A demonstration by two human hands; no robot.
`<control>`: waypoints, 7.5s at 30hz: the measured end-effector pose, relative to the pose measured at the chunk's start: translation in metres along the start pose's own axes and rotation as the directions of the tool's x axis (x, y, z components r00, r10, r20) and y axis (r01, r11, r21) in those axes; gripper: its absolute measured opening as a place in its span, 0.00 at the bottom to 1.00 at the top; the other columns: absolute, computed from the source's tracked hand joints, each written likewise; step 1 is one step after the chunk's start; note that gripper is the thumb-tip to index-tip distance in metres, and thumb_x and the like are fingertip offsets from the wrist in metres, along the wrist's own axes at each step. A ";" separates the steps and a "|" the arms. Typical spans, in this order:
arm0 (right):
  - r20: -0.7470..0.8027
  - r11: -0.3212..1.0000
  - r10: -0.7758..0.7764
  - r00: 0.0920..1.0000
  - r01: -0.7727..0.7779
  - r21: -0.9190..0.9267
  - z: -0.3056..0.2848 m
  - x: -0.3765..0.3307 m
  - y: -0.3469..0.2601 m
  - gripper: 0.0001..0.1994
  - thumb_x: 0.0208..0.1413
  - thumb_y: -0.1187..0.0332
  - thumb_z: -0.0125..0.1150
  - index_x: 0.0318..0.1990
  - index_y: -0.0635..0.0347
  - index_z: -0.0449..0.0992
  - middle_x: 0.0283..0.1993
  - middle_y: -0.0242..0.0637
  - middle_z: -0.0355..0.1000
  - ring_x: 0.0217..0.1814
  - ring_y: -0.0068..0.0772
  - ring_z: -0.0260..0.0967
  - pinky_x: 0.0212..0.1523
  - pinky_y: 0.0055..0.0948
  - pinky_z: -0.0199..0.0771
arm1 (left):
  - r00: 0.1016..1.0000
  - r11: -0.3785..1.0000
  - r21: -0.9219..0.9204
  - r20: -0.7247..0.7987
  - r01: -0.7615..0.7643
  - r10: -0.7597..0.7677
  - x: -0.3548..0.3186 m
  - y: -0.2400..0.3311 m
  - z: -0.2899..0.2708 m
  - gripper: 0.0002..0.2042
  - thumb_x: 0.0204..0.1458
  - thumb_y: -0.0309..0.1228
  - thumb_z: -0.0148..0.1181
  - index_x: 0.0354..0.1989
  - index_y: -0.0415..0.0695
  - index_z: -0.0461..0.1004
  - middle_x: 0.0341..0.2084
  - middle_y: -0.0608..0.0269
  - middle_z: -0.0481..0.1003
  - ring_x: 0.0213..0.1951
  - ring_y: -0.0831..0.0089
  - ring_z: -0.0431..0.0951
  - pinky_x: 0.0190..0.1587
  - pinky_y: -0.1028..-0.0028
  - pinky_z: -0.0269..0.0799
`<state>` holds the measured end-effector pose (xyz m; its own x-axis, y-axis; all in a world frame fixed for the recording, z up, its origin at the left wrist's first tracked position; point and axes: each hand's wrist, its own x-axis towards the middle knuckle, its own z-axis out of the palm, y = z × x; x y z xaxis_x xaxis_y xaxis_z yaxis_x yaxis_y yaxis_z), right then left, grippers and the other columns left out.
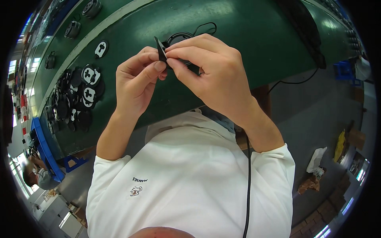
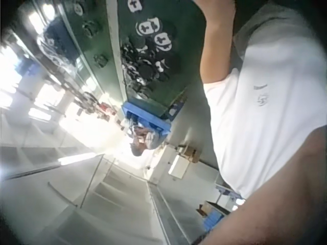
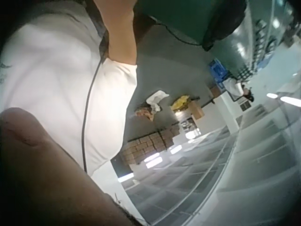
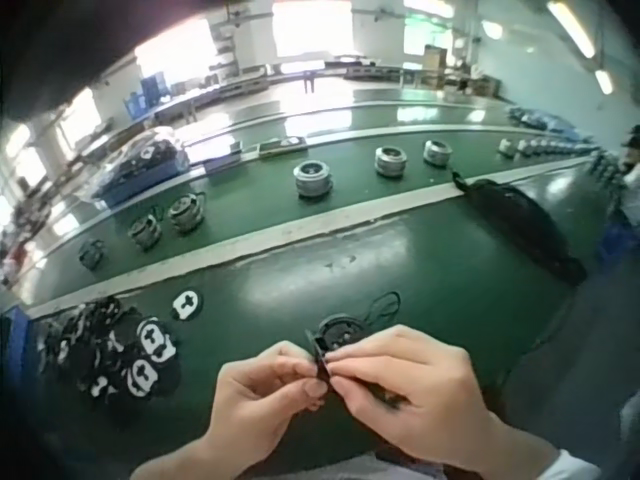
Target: Assembling small black plastic circular components at a factory workbench.
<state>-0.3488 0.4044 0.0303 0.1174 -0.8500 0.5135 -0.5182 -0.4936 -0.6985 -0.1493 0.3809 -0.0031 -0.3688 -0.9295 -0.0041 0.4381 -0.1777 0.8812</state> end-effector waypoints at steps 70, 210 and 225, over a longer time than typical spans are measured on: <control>-0.013 0.696 0.352 0.936 -0.253 0.672 -0.039 -0.042 0.049 0.19 0.53 0.85 0.74 0.53 0.70 0.82 0.40 0.37 0.80 0.33 0.23 0.74 0.34 0.16 0.77 | 0.933 0.387 0.857 0.357 -0.341 0.032 0.034 -0.003 -0.016 0.49 0.43 0.22 0.78 0.78 0.44 0.60 0.68 0.50 0.69 0.66 0.54 0.73 0.69 0.61 0.71; -0.169 0.822 0.563 0.809 -0.526 0.218 -0.056 -0.034 0.126 0.09 0.69 0.73 0.62 0.50 0.66 0.84 0.37 0.35 0.81 0.35 0.22 0.75 0.37 0.20 0.77 | 0.790 0.025 0.793 0.609 -0.609 -0.076 0.091 0.002 -0.018 0.42 0.45 0.32 0.80 0.72 0.57 0.68 0.64 0.58 0.71 0.58 0.54 0.77 0.62 0.61 0.76; -0.048 0.812 0.543 0.838 -0.511 0.282 -0.061 -0.029 0.116 0.09 0.70 0.72 0.62 0.51 0.67 0.84 0.38 0.36 0.83 0.37 0.23 0.76 0.40 0.20 0.77 | 0.976 -0.408 0.887 -0.196 0.218 0.097 0.051 0.098 -0.133 0.17 0.55 0.18 0.62 0.54 0.34 0.79 0.49 0.57 0.81 0.46 0.54 0.81 0.54 0.64 0.78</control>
<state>-0.4642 0.3835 -0.0354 -0.2234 -0.9719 0.0747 -0.2421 -0.0189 -0.9701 -0.0159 0.2734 0.0196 -0.1570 -0.9875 -0.0115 -0.9860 0.1561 0.0592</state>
